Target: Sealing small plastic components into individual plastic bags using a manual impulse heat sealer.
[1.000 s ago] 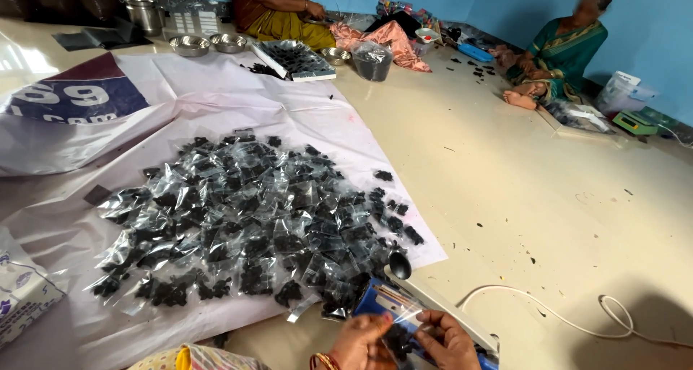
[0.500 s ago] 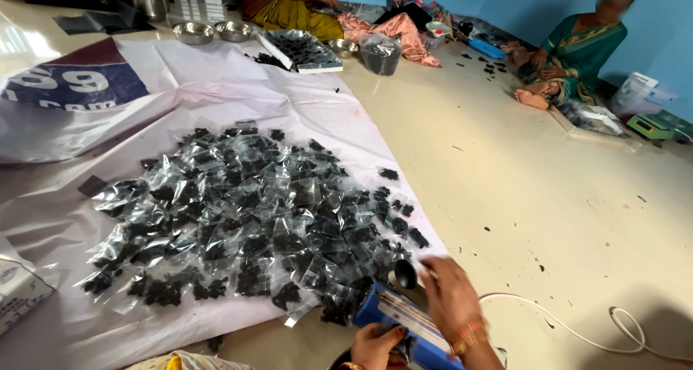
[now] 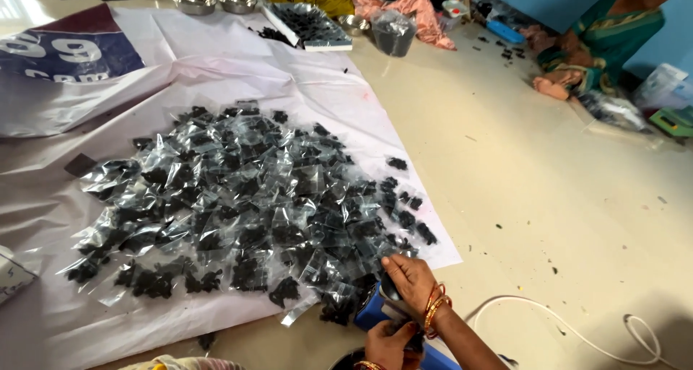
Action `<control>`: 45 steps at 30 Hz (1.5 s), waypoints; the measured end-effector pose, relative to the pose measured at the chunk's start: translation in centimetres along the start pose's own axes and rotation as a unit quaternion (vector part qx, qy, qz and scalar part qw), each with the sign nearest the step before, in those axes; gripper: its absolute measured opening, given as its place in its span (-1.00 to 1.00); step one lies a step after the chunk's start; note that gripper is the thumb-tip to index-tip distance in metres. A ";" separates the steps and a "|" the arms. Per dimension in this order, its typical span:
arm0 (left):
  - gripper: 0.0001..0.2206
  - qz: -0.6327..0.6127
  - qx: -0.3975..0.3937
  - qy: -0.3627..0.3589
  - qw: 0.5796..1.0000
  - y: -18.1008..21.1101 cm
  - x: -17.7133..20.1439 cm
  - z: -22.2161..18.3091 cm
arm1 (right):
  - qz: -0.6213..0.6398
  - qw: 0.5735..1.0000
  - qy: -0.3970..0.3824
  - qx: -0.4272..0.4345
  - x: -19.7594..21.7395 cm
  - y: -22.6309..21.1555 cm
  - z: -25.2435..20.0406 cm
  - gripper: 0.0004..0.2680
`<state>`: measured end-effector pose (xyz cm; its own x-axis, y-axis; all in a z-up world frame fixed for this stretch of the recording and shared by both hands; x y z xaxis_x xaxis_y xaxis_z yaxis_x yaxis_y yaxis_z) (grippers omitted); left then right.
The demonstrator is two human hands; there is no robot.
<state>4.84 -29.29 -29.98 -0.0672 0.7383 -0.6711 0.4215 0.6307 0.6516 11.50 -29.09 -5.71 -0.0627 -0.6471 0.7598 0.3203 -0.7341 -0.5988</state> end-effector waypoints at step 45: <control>-0.76 0.208 0.063 -0.169 0.961 17.0 -4.1 -15.0 | 0.300 0.920 0.039 -0.249 0.5 4.6 -13.6 -0.85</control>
<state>-1.24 -18.00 -10.84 0.4200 0.7873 -0.4515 0.4559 0.2472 0.8550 0.04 -35.60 -11.48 -0.0889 -0.9654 0.2452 -0.1527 -0.2300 -0.9611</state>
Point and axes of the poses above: each hand's wrist, its own z-axis towards the middle knuckle, its own x-axis out of the back of the hand, y = z × x, the point moved 10 cm from there along z, towards the middle knuckle, and after that the axes turned 5 degrees about -x, right-handed, at the moved point
